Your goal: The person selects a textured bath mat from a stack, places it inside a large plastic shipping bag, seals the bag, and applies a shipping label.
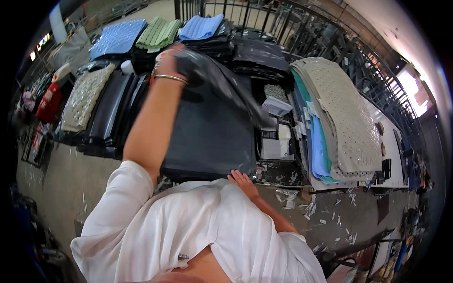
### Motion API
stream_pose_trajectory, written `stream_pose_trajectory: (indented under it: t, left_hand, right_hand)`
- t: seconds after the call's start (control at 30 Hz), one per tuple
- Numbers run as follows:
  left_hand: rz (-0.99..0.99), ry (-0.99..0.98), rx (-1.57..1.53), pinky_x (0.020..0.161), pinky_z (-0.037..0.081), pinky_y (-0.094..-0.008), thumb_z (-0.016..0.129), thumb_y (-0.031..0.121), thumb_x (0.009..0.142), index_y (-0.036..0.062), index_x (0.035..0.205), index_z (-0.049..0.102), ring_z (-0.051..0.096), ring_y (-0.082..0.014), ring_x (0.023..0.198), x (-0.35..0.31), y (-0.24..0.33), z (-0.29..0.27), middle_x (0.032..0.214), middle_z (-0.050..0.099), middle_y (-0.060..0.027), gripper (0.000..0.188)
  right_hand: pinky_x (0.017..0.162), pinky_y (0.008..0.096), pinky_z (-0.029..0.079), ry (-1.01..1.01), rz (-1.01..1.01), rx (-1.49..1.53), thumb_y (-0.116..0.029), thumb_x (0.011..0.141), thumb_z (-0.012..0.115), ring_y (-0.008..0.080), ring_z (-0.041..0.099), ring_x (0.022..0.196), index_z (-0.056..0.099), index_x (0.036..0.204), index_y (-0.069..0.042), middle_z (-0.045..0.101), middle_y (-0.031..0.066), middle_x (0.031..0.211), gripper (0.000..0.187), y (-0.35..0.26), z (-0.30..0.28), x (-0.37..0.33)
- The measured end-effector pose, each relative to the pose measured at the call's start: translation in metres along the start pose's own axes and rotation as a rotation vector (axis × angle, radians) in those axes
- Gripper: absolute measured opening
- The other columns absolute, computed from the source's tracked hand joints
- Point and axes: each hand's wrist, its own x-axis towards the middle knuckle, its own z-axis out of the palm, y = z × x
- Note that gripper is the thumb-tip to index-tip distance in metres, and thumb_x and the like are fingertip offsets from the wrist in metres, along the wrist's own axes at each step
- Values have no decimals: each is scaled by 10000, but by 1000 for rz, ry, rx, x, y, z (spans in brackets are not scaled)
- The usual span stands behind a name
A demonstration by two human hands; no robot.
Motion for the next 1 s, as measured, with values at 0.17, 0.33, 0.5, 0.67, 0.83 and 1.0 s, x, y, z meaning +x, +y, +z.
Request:
stream_pose_trajectory:
  t: [0.17, 0.33, 0.5, 0.67, 0.83, 1.0]
  left_hand:
    - [998, -161, -199, 967, 473, -524, 513, 245, 872, 35, 1182, 624, 631, -325, 1046, -146, 189, 27, 1184, 638, -151, 391]
    - [2259, 685, 541, 744, 534, -448, 695, 221, 783, 13, 1095, 638, 640, -270, 894, -292, 262, -46, 1029, 658, -123, 380]
    - [2170, 1123, 711, 533, 484, -376, 751, 213, 788, -19, 905, 665, 586, -196, 653, -310, 187, -33, 797, 621, -55, 273]
    - [1944, 1389, 758, 443, 460, -408, 675, 274, 795, 35, 859, 606, 592, -252, 528, -347, 128, -47, 631, 601, -72, 258]
    - [1602, 2471, 1904, 517, 498, -437, 598, 285, 812, 49, 1013, 574, 646, -293, 621, -367, 131, -66, 753, 652, -85, 310]
    - [1585, 650, 2029, 652, 525, -419, 595, 280, 852, 35, 1114, 602, 657, -265, 790, -109, 43, 192, 946, 682, -83, 359]
  right_hand:
    - [1146, 433, 270, 34, 109, 224, -198, 917, 529, 301, 294, 1421, 466, 1395, -136, 320, 160, 1524, 486, 12, -25, -16]
    - [1113, 469, 313, 309, 349, 53, -247, 743, 729, 369, 408, 1318, 607, 1231, -116, 462, 192, 1397, 520, 74, -152, -53]
    - [1127, 522, 247, 735, 761, -563, -229, 776, 688, 370, 355, 1345, 513, 1304, -85, 400, 207, 1443, 574, 215, -276, -135]
    - [1152, 555, 168, 379, 1131, -262, -339, 701, 785, 376, 208, 1427, 331, 1462, -107, 267, 193, 1526, 916, 251, -316, -211]
    - [1162, 564, 106, 320, 1013, -278, -376, 613, 840, 361, 114, 1462, 260, 1498, -122, 173, 172, 1572, 1088, 237, -298, -223]
    - [1153, 580, 98, 375, 993, -256, -346, 580, 857, 347, 86, 1472, 211, 1516, -138, 152, 151, 1582, 1156, 240, -282, -215]
